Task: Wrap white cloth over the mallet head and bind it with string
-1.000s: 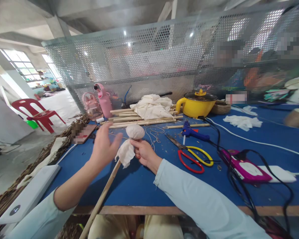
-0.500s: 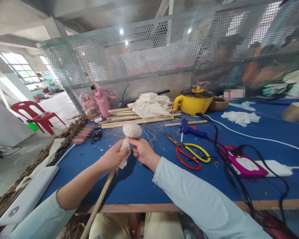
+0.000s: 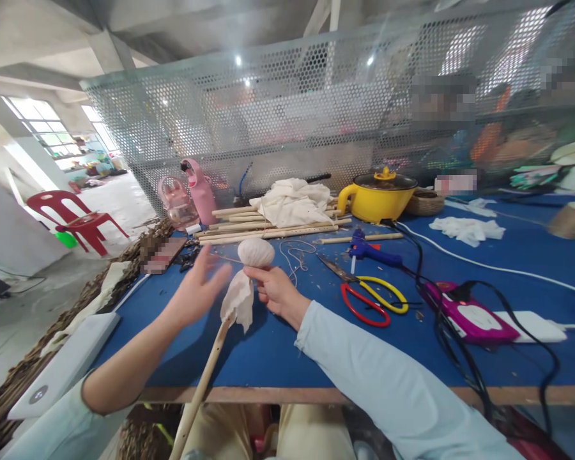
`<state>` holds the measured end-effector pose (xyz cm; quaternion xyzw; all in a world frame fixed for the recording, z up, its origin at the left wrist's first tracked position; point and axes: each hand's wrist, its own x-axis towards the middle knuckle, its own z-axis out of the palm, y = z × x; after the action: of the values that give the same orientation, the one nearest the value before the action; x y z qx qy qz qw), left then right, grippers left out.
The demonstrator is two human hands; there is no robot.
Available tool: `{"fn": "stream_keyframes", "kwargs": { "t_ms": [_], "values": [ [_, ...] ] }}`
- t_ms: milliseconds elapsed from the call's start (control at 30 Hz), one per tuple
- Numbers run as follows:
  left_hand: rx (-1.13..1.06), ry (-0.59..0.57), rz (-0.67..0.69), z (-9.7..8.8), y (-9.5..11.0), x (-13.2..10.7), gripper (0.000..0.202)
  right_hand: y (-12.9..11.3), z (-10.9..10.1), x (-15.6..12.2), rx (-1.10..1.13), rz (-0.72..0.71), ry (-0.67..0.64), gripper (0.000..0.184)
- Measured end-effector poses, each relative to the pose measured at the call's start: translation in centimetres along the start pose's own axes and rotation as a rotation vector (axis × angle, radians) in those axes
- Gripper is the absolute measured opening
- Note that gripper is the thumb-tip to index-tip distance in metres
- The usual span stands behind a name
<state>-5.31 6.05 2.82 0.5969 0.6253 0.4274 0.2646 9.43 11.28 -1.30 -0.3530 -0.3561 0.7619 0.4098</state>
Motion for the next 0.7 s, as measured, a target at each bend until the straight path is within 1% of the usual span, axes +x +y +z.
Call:
{"fn": "stream_keyframes", "kwargs": {
  "t_ms": [33,67,100,133,200,233,267,333,400,467,533,567,633,700],
  "values": [
    [-0.092,0.065,-0.03,0.1,0.2,0.6,0.065,0.1,0.1,0.0,-0.003,-0.005,-0.007,0.033],
    [-0.174,0.094,-0.073,0.4,0.4,1.1,0.06,0.2,0.2,-0.1,-0.005,-0.012,-0.017,0.033],
    [-0.23,0.077,-0.132,0.9,0.5,1.4,0.057,0.3,0.2,-0.1,-0.008,-0.018,-0.031,0.034],
    [-0.267,0.017,-0.186,1.6,0.4,1.6,0.054,0.4,0.2,-0.1,-0.01,-0.019,-0.042,0.035],
    [-0.325,-0.209,-0.253,3.2,0.1,1.2,0.049,0.4,0.1,-0.1,-0.02,-0.012,-0.038,0.036],
    [-0.377,-0.261,-0.275,3.8,-0.1,0.9,0.05,0.3,0.0,0.0,-0.028,-0.009,-0.021,0.036],
    [-0.41,-0.302,-0.267,4.4,-0.4,0.4,0.047,0.2,-0.2,0.0,-0.038,-0.006,0.002,0.035],
    [-0.382,-0.362,-0.231,5.0,-1.0,-0.3,0.036,-0.1,-0.4,0.1,-0.054,-0.006,0.057,0.033],
    [-0.235,-0.38,-0.16,4.9,-1.3,-0.7,0.019,-0.3,-0.4,0.0,-0.07,0.002,0.079,0.03],
    [-0.018,-0.328,-0.063,4.6,-1.4,-0.6,0.009,-0.3,-0.2,-0.1,-0.087,0.013,0.09,0.028],
    [0.164,-0.262,0.019,4.4,-1.3,-0.3,0.011,-0.1,0.1,-0.3,-0.097,0.012,0.104,0.028],
    [0.207,-0.254,0.035,4.3,-1.2,-0.2,0.012,-0.1,0.2,-0.3,-0.097,0.006,0.114,0.028],
    [0.184,-0.297,0.028,4.3,-1.1,0.0,0.011,0.1,0.4,-0.3,-0.096,-0.011,0.13,0.029],
    [0.084,-0.319,0.013,4.2,-0.9,0.1,0.008,0.1,0.3,-0.3,-0.097,-0.043,0.117,0.031]
  ]
}}
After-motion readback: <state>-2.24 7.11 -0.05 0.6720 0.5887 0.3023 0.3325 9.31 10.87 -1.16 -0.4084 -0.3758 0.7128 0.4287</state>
